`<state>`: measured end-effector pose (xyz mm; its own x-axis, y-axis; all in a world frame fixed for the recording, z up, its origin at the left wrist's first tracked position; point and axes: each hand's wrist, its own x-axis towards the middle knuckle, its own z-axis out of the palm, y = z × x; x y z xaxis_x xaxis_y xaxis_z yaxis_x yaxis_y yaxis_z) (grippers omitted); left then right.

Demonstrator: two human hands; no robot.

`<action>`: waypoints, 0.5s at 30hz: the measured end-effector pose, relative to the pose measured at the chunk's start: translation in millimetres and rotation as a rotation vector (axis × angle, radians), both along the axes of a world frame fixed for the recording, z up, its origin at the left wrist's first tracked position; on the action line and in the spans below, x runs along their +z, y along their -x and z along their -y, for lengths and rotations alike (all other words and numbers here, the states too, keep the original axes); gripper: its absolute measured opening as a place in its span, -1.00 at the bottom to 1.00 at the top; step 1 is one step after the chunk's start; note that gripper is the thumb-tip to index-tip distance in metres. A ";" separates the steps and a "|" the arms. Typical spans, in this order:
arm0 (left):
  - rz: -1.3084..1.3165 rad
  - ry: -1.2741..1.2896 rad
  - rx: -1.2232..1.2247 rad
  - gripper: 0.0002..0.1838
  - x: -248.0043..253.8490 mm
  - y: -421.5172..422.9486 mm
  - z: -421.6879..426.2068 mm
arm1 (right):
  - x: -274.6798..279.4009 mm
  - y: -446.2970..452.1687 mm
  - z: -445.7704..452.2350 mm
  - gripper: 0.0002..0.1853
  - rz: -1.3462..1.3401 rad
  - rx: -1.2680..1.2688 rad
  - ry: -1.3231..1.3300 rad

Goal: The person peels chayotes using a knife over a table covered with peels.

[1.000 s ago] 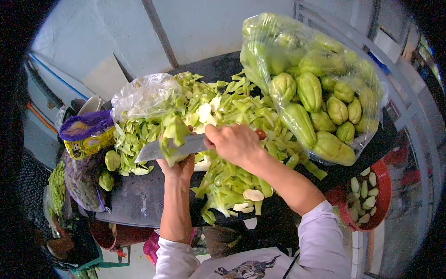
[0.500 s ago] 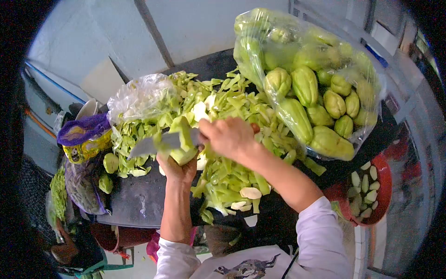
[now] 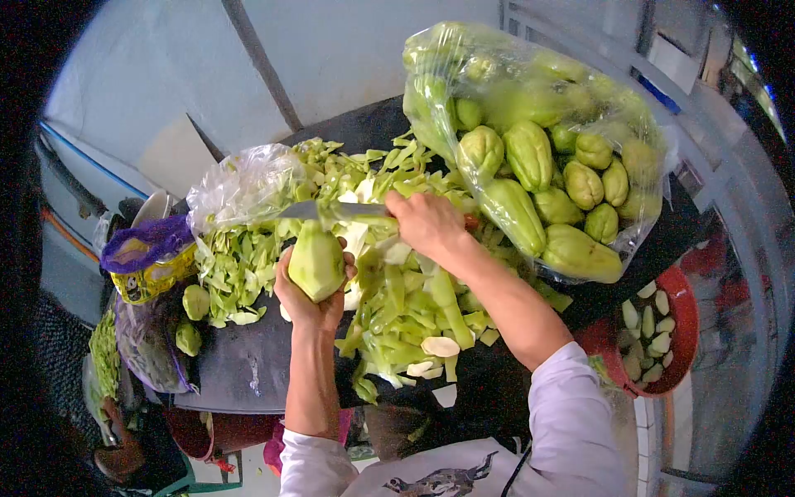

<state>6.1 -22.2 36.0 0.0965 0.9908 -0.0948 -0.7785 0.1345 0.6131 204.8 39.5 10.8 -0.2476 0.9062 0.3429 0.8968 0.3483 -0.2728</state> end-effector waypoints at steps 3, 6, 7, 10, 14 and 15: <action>0.044 -0.072 -0.059 -0.49 -4.3 3.7 -0.8 | 7.9 -4.3 3.4 -0.92 -0.005 -0.055 -0.040; 0.147 0.006 0.029 -0.50 -3.5 7.7 -6.0 | 20.8 3.2 12.3 -0.87 -0.092 -0.060 0.029; 0.149 -0.001 0.041 -0.50 -5.6 9.5 -8.4 | 18.7 2.6 12.5 -0.91 -0.240 -0.021 -0.007; 0.101 0.052 0.067 -0.48 -14.2 13.1 -15.2 | 31.6 4.9 27.2 -0.91 -0.622 0.095 -0.012; 0.030 0.058 0.096 -0.45 -18.1 14.5 -17.2 | 21.1 -12.3 20.0 -0.84 -1.286 0.151 0.596; 0.005 0.060 0.081 -0.41 -15.4 14.1 -15.7 | 20.6 -16.3 12.3 -0.84 -1.382 0.153 0.815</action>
<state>-8.0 -6.6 20.6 0.0169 0.9880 -0.1535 -0.7912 0.1070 0.6021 221.1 27.2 31.4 -0.2738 0.9471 -0.1677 -0.2084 -0.2286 -0.9509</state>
